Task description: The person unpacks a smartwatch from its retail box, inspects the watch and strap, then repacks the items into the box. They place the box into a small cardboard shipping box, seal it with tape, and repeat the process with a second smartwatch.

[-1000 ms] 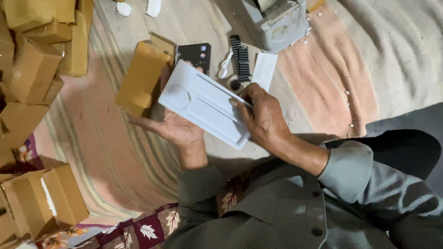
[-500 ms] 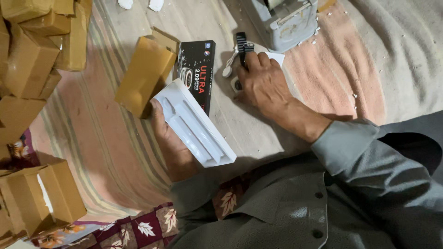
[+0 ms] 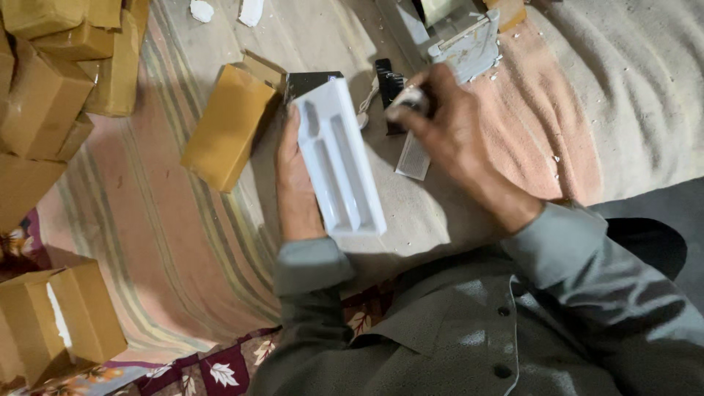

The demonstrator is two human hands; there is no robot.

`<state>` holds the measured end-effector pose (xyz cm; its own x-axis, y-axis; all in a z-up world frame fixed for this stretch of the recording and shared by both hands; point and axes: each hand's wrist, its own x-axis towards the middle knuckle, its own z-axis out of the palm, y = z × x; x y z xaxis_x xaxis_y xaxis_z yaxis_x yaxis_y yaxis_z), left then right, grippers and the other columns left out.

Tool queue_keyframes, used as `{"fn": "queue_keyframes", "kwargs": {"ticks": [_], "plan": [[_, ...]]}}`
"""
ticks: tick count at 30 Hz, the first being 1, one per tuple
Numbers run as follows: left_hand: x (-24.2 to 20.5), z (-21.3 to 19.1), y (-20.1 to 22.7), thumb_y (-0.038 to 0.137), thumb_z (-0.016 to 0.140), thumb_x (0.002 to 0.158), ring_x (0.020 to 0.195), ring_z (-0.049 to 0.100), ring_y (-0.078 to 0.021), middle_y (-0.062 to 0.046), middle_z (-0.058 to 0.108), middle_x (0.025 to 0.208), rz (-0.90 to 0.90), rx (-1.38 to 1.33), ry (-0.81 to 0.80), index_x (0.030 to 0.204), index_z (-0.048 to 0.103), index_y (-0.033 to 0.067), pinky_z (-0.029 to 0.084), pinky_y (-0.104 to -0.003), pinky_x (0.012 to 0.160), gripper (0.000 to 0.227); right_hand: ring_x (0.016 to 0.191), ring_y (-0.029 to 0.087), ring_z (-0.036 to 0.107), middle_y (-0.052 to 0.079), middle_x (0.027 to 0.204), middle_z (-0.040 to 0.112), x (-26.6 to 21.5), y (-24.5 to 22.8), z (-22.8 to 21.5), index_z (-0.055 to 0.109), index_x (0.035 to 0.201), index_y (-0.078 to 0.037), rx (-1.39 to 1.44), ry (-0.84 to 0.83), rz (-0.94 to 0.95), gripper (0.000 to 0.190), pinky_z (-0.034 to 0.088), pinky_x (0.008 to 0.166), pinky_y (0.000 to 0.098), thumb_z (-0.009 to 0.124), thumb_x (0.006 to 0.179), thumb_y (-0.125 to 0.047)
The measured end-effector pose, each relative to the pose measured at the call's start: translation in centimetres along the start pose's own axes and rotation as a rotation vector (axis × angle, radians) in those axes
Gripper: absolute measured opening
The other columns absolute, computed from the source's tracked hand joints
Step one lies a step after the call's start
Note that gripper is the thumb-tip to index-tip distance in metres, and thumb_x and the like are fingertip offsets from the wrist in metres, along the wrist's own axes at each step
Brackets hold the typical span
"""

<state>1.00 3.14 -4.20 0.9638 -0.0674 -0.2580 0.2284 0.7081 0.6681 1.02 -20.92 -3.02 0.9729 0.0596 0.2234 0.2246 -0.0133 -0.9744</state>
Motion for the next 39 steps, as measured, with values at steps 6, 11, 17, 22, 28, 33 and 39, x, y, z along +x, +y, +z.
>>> {"fn": "queue_keyframes", "kwargs": {"ticks": [6, 11, 17, 22, 28, 33, 39], "plan": [[6.3, 1.3, 1.1, 0.045, 0.059, 0.100, 0.102, 0.075, -0.0278, -0.022, 0.072, 0.119, 0.112, 0.340, -0.020, 0.135, 0.059, -0.0047, 0.063, -0.042, 0.090, 0.061, 0.105, 0.031, 0.074, 0.022, 0.117, 0.066, -1.2, -2.4, -2.7, 0.049, 0.130, 0.005, 0.688, 0.028, 0.317, 0.041, 0.066, 0.093, 0.0399, 0.045, 0.110, -0.030], [10.7, 2.0, 2.3, 0.047, 0.068, 0.094, 0.103, 0.073, -0.0278, -0.018, 0.073, 0.114, 0.154, 0.468, -0.065, 0.132, 0.057, -0.0052, 0.063, -0.042, 0.088, 0.066, 0.130, 0.034, 0.060, 0.026, 0.138, 0.055, -2.0, -3.6, -2.6, 0.038, 0.147, 0.004, 0.854, -0.053, 0.341, 0.068, 0.054, 0.115, 0.0449, 0.034, 0.107, -0.051], [9.4, 1.7, 2.1, 0.057, 0.055, 0.098, 0.081, 0.066, -0.0201, -0.008, 0.068, 0.088, 0.190, 1.122, 0.008, 0.109, 0.073, -0.0026, 0.056, -0.036, 0.076, 0.064, 0.138, 0.036, 0.054, 0.030, 0.150, 0.046, -1.7, -3.7, -2.5, 0.034, 0.151, 0.002, 0.870, -0.093, 0.313, 0.082, 0.046, 0.123, 0.0479, 0.040, 0.102, -0.063], [7.9, 1.3, 2.5, 0.056, 0.053, 0.104, 0.086, 0.057, -0.0226, -0.012, 0.065, 0.091, 0.323, 1.226, 0.000, 0.111, 0.067, -0.0010, 0.048, -0.037, 0.083, 0.059, 0.140, 0.037, 0.053, 0.031, 0.152, 0.047, -1.4, -3.7, -1.8, 0.032, 0.153, 0.002, 0.823, -0.089, 0.401, 0.092, 0.047, 0.122, 0.0484, 0.039, 0.101, -0.074], [7.8, 1.5, 3.0, 0.051, 0.052, 0.105, 0.096, 0.065, -0.0210, -0.011, 0.072, 0.104, 0.351, 1.136, 0.030, 0.120, 0.065, 0.0011, 0.052, -0.036, 0.089, 0.054, 0.135, 0.036, 0.057, 0.031, 0.148, 0.050, -1.6, -2.9, -0.6, 0.032, 0.156, 0.003, 0.830, -0.105, 0.427, 0.095, 0.050, 0.117, 0.0443, 0.040, 0.099, -0.074], [8.3, 0.9, 2.7, 0.052, 0.052, 0.108, 0.103, 0.065, -0.0194, -0.010, 0.070, 0.111, 0.529, 1.066, -0.124, 0.127, 0.060, 0.0017, 0.052, -0.035, 0.090, 0.055, 0.121, 0.023, 0.064, 0.020, 0.141, 0.053, -1.5, -1.7, -0.3, 0.043, 0.149, 0.003, 0.883, -0.087, 0.420, 0.067, 0.060, 0.099, 0.0313, 0.063, 0.103, -0.042], [8.7, 0.2, 2.5, 0.048, 0.053, 0.109, 0.091, 0.062, -0.0196, -0.008, 0.070, 0.098, 0.385, 1.073, -0.068, 0.119, 0.068, 0.0011, 0.053, -0.036, 0.087, 0.051, 0.066, 0.003, 0.052, 0.013, 0.131, 0.061, -1.9, -0.7, 0.4, 0.056, 0.139, -0.001, 0.916, -0.095, 0.328, 0.035, 0.048, 0.051, 0.0135, 0.061, 0.106, -0.009]]}}
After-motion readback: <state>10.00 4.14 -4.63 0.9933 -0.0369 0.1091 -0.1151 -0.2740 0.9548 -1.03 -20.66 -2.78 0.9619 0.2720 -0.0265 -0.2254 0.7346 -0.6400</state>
